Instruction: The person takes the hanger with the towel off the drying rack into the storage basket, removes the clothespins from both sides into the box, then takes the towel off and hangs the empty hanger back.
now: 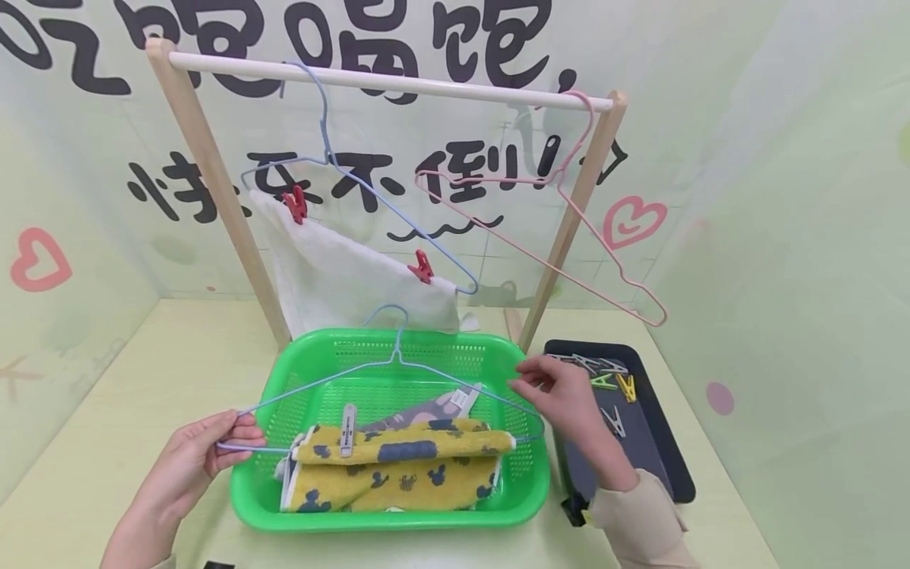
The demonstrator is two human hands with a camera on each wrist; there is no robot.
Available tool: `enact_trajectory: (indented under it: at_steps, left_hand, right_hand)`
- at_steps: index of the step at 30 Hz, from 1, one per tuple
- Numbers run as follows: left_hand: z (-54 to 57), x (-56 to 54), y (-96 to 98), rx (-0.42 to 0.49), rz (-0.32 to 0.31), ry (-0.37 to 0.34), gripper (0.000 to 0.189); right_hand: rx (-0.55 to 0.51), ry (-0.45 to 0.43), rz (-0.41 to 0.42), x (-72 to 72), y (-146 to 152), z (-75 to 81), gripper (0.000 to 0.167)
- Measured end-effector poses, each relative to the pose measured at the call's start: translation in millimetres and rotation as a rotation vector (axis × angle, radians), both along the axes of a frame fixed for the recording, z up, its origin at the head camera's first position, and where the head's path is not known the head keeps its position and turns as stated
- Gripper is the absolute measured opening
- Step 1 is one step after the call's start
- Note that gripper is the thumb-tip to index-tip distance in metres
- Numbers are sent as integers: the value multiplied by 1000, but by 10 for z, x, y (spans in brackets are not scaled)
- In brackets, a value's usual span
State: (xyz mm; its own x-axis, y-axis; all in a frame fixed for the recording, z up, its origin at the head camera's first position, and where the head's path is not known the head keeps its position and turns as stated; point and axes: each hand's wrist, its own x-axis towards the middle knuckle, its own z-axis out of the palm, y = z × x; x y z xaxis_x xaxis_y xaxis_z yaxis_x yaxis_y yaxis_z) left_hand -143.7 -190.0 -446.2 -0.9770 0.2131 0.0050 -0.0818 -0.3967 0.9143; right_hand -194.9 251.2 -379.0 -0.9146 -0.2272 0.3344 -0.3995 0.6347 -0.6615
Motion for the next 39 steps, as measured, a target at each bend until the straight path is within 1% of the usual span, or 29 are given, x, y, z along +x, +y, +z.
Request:
enact_trajectory:
  at_steps: [4,8,15,19,22,29,34,39]
  left_hand:
    - [-3,5,-1,4,3,-2,32]
    - [-4,4,0,6,4,3,32]
    - [6,3,4,12,1,17,32]
    - [15,4,8,8,0,18,32]
    - [21,6,12,-3,5,15,31]
    - [29,3,18,-13,2,15,31]
    - [30,1,15,-4,-8,27,31]
    - [30,14,4,-1,-10,32,30]
  right_hand:
    - [-17,-54,96,4,-275,11,16]
    - [-31,-104,169,0,-529,0,16]
    - [-25,-182,256,3,-929,-66,17]
    - [-24,-204,307,16,-1129,-85,18]
    - [-9,-237,336,26,-1256,-85,19]
    - [6,-357,376,2,-1456,-124,27]
    - [31,-386,413,-5,-1542,-151,29]
    - [2,-411,400,14,-1612,-148,29]
